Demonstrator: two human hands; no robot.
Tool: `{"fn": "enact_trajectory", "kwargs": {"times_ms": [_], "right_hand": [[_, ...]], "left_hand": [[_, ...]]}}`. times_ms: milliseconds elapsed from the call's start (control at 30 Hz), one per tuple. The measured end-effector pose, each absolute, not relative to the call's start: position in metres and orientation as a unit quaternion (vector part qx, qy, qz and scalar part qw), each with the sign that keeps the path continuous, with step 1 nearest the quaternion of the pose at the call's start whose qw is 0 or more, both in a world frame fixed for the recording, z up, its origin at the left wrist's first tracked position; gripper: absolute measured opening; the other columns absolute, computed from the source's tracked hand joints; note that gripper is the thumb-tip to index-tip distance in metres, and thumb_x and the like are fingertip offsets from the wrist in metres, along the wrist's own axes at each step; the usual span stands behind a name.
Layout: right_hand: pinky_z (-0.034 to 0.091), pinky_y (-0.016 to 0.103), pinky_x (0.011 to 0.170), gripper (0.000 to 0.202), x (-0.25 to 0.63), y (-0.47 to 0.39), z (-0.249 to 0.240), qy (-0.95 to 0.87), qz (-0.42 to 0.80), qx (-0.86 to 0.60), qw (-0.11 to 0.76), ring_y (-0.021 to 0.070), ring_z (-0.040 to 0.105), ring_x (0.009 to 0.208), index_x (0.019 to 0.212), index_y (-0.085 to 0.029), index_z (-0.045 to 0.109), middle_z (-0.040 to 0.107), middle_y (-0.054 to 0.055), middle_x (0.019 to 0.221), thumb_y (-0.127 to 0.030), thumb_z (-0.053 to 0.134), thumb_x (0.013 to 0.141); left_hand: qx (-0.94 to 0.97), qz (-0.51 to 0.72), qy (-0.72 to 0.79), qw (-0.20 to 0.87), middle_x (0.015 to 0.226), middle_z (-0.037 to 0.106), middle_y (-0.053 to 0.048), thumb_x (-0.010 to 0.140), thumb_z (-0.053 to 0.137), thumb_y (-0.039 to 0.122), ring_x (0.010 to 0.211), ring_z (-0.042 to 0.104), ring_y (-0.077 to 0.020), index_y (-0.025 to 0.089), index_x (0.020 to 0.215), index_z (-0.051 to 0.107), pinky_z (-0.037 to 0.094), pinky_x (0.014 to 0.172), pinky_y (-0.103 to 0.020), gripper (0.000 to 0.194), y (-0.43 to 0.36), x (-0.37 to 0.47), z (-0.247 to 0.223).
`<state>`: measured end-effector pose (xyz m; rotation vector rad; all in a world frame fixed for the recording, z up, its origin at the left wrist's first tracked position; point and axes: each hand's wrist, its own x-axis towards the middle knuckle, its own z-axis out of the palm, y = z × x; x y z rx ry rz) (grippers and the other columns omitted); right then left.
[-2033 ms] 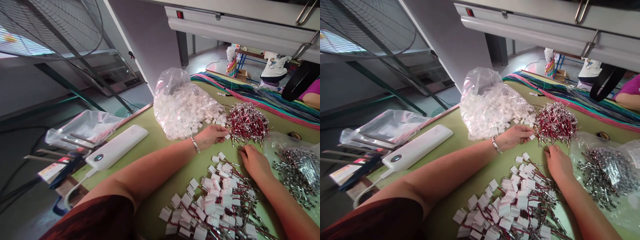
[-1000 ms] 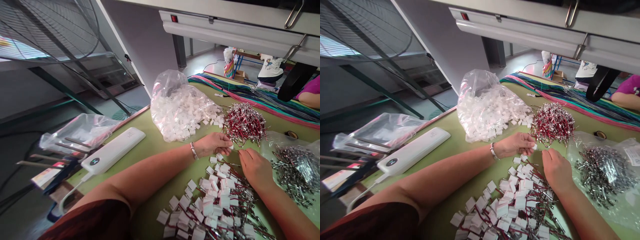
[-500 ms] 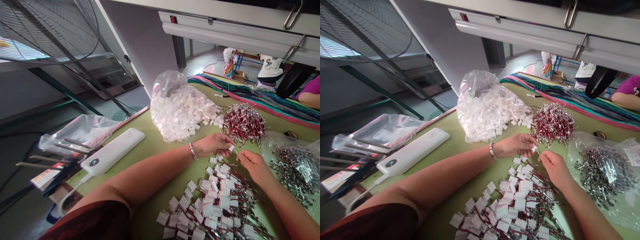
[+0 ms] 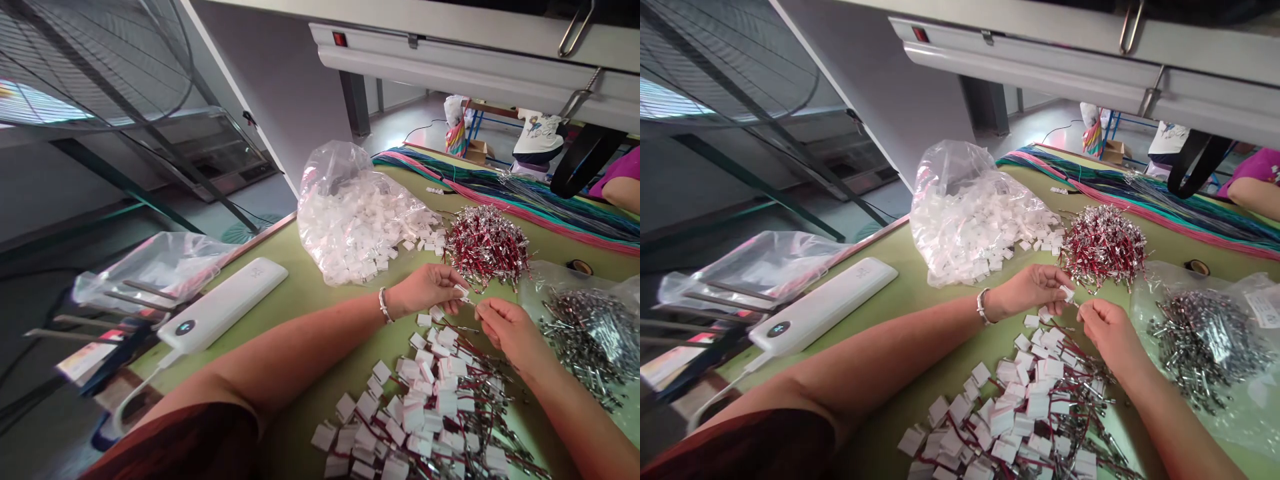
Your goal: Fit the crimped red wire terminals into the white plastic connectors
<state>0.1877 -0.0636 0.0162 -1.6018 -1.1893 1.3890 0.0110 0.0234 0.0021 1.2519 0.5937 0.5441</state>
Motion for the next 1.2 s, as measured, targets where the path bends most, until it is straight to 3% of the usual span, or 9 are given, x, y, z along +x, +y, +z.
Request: {"fn": "enact_trajectory", "kwargs": {"times_ms": [233,533,800,900,967,1100,1200], "right_hand": [[0.014,0.023,0.041,0.036,0.186,-0.061,0.006,-0.465,0.532,-0.618,0.344,0.0062,0.022,0.04,0.067,-0.019,0.052,0.032,-0.009,0.043,-0.054,0.057,0.076],[0.026,0.024,0.048,0.042,0.189,-0.065,0.01,-0.625,0.355,-0.639,0.274,0.0109,0.034,0.047,0.054,-0.022,0.041,0.037,-0.005,0.048,-0.049,0.045,0.086],[0.029,0.025,0.047,0.044,0.181,-0.071,-0.001,-0.661,0.325,-0.604,0.305,0.0128,0.034,0.049,0.06,-0.023,0.042,0.035,-0.004,0.05,-0.057,0.04,0.088],[0.032,0.025,0.048,0.042,0.189,-0.068,-0.006,-0.67,0.293,-0.611,0.304,0.014,0.04,0.05,0.063,-0.023,0.048,0.042,-0.003,0.05,-0.055,0.04,0.089],[0.036,0.026,0.052,0.038,0.197,-0.065,-0.011,-0.698,0.247,-0.613,0.276,0.016,0.047,0.053,0.069,-0.024,0.055,0.052,-0.001,0.056,-0.052,0.041,0.089],[0.04,0.031,0.062,0.034,0.208,-0.062,-0.023,-0.761,0.133,-0.61,0.178,0.0209,0.059,0.068,0.079,-0.025,0.064,0.065,0.003,0.076,-0.046,0.04,0.091],[0.041,0.032,0.064,0.04,0.206,-0.063,-0.027,-0.788,0.096,-0.597,0.119,0.021,0.06,0.069,0.071,-0.025,0.062,0.064,0.003,0.074,-0.047,0.037,0.093]], "left_hand": [[0.572,0.203,0.26,0.751,0.067,0.068,-0.001,0.077,0.069,0.028,0.049,0.062,-0.0089,0.014,0.093,0.056,0.046,0.046,-0.021,0.025,0.019,0.014,0.0],[0.521,0.202,0.252,0.79,0.061,0.065,0.001,0.076,0.071,0.028,0.046,0.058,-0.0059,0.013,0.088,0.057,0.042,0.046,-0.019,0.024,0.014,0.016,0.002],[0.553,0.161,0.251,0.778,0.059,0.063,0.001,0.08,0.069,0.032,0.05,0.058,-0.0081,0.015,0.09,0.061,0.044,0.05,-0.021,0.022,0.011,0.019,0.0],[0.685,0.179,0.297,0.64,0.07,0.066,-0.002,0.083,0.064,0.035,0.062,0.061,-0.0119,0.017,0.099,0.064,0.048,0.059,-0.025,0.023,0.022,0.01,0.02],[0.762,0.29,0.362,0.452,0.089,0.068,-0.006,0.079,0.069,0.036,0.081,0.062,-0.0167,0.02,0.104,0.064,0.05,0.074,-0.03,0.03,0.049,-0.011,0.04],[0.654,0.492,0.55,0.168,0.11,0.064,-0.013,0.084,0.062,0.037,0.113,0.052,-0.0272,0.018,0.113,0.06,0.04,0.097,-0.042,0.034,0.132,-0.084,0.077],[0.547,0.503,0.662,0.097,0.118,0.059,-0.021,0.078,0.069,0.029,0.124,0.043,-0.035,0.01,0.113,0.059,0.03,0.105,-0.049,0.041,0.179,-0.132,0.089]]}}
